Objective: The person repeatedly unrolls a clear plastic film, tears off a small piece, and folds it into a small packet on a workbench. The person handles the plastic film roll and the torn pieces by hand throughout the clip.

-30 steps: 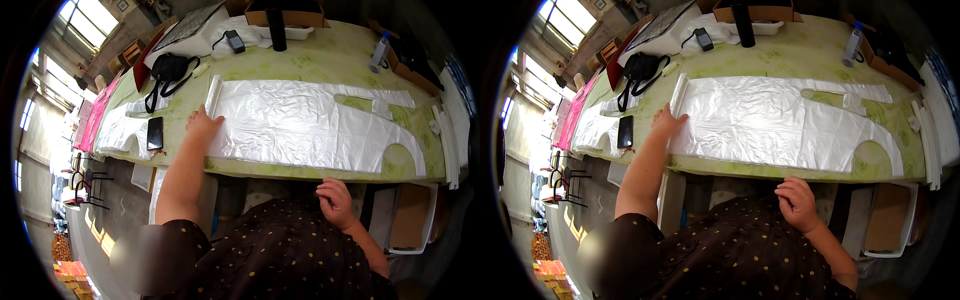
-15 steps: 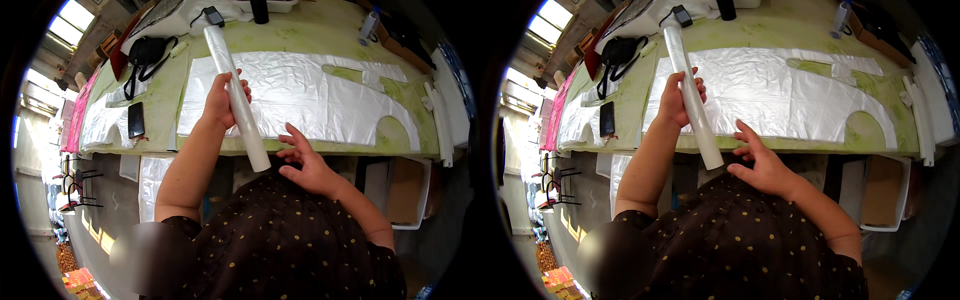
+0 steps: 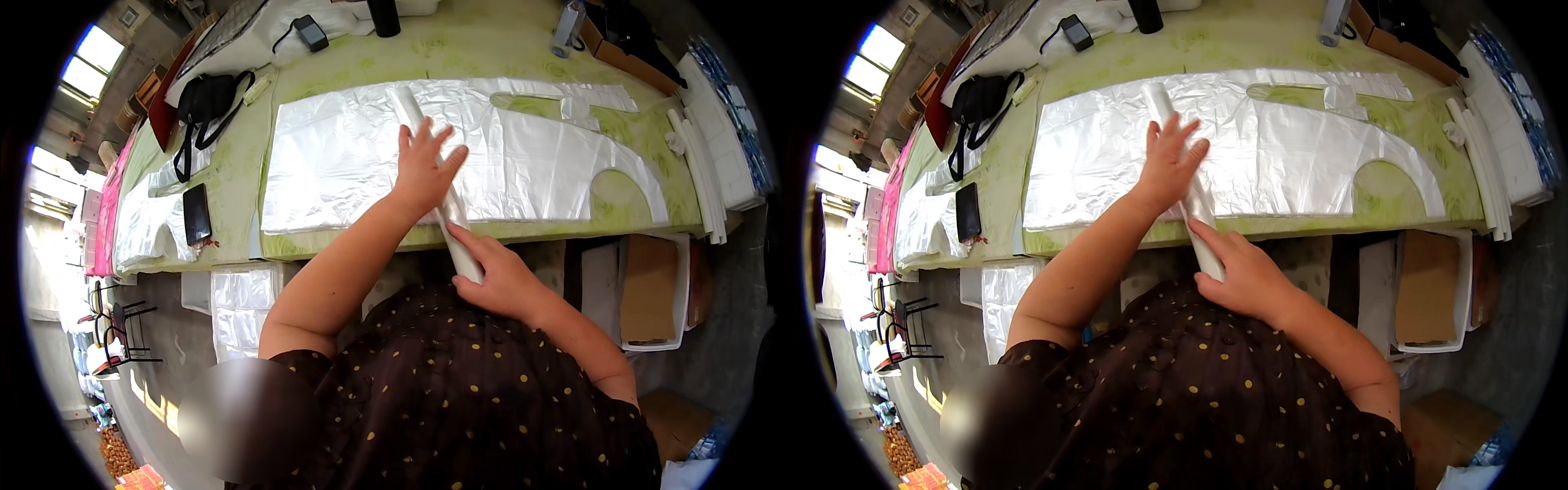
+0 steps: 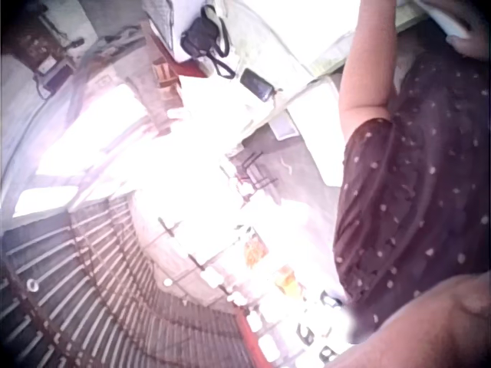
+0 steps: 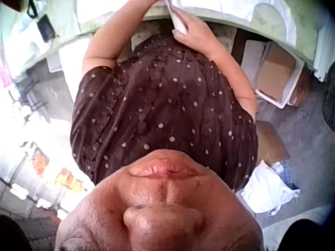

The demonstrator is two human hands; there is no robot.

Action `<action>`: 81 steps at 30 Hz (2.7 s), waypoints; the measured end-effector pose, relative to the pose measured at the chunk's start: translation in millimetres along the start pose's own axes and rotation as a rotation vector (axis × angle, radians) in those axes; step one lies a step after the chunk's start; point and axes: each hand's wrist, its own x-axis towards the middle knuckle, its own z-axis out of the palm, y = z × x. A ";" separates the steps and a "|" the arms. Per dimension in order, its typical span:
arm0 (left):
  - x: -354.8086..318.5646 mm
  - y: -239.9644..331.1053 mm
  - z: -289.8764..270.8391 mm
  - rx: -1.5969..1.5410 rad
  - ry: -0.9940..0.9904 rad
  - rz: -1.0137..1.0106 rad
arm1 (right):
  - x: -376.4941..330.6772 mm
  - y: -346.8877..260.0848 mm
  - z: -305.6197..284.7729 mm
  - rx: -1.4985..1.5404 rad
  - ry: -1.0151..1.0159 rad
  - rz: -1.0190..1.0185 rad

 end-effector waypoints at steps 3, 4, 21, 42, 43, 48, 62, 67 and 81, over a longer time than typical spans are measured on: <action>12.0 -9.9 -8.1 -0.185 0.080 0.023 | -15.7 6.0 -9.5 -0.020 -0.009 0.093; 19.0 -23.0 -12.7 -0.287 0.145 0.051 | -21.9 8.1 -11.8 -0.029 -0.018 0.123; 118.1 -58.5 -53.4 -0.443 -0.424 -0.840 | -51.9 10.7 -37.6 0.067 -0.028 0.298; 114.3 -34.6 -47.1 0.141 -0.387 -0.463 | -337.5 127.1 -32.5 0.152 0.086 0.795; 112.5 -32.9 -44.3 0.148 -0.220 -0.431 | -327.5 121.8 -30.4 0.151 0.124 0.777; 38.1 -23.2 -29.0 0.174 0.055 0.166 | -266.6 95.7 -60.2 0.053 0.292 0.705; -76.6 27.1 -40.0 0.117 -0.414 0.610 | -17.6 80.9 -153.1 -0.633 0.290 0.011; -75.6 28.9 -42.3 0.183 -0.453 0.626 | 27.3 108.6 -161.3 -0.718 0.361 0.136; -72.2 29.1 -46.0 -0.041 -0.206 0.249 | 32.4 60.1 -63.1 -0.507 0.282 -0.446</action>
